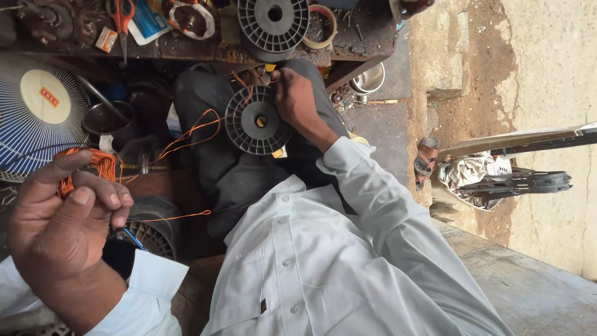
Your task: The person is manually rewinding a copper wire coil onto a spool.
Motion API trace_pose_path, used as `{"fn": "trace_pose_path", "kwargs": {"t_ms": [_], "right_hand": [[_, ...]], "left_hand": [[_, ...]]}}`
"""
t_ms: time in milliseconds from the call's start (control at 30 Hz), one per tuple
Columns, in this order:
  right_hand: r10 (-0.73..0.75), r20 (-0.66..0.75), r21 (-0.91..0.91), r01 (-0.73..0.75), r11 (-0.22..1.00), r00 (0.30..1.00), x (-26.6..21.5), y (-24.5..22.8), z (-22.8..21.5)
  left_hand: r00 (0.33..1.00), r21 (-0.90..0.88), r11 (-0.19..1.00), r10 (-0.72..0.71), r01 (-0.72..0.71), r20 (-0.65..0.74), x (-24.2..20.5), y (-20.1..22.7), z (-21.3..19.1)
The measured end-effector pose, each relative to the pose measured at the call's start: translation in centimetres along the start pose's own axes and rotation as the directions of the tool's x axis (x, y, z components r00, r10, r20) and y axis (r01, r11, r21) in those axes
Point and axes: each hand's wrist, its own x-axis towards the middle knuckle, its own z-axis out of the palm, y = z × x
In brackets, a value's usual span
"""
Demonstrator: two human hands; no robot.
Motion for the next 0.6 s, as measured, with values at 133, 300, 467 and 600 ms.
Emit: {"fn": "trace_pose_path", "kwargs": {"t_ms": [133, 300, 467, 600], "right_hand": [[0.026, 0.059, -0.049, -0.023, 0.999, 0.998, 0.7, -0.2, 0.8], [-0.159, 0.124, -0.027, 0.164, 0.986, 0.979, 0.8, -2.9, 1.0], [-0.266, 0.191, 0.027, 0.265, 0.964, 0.945, 0.0, -1.8, 0.2], [-0.107, 0.161, -0.114, 0.126, 0.985, 0.981, 0.3, -1.1, -0.6]], "left_hand": [[1.000, 0.047, 0.999, 0.004, -0.003, -0.027, -0.2, -0.6, -1.0], [1.000, -0.041, 0.999, 0.012, -0.011, 0.028, -0.6, -0.7, -1.9], [0.991, -0.235, 0.969, 0.097, -0.075, 0.087, -5.1, -5.3, -16.0], [0.937, -0.338, 0.938, 0.046, 0.079, 0.346, -4.5, -4.5, -16.1]]}}
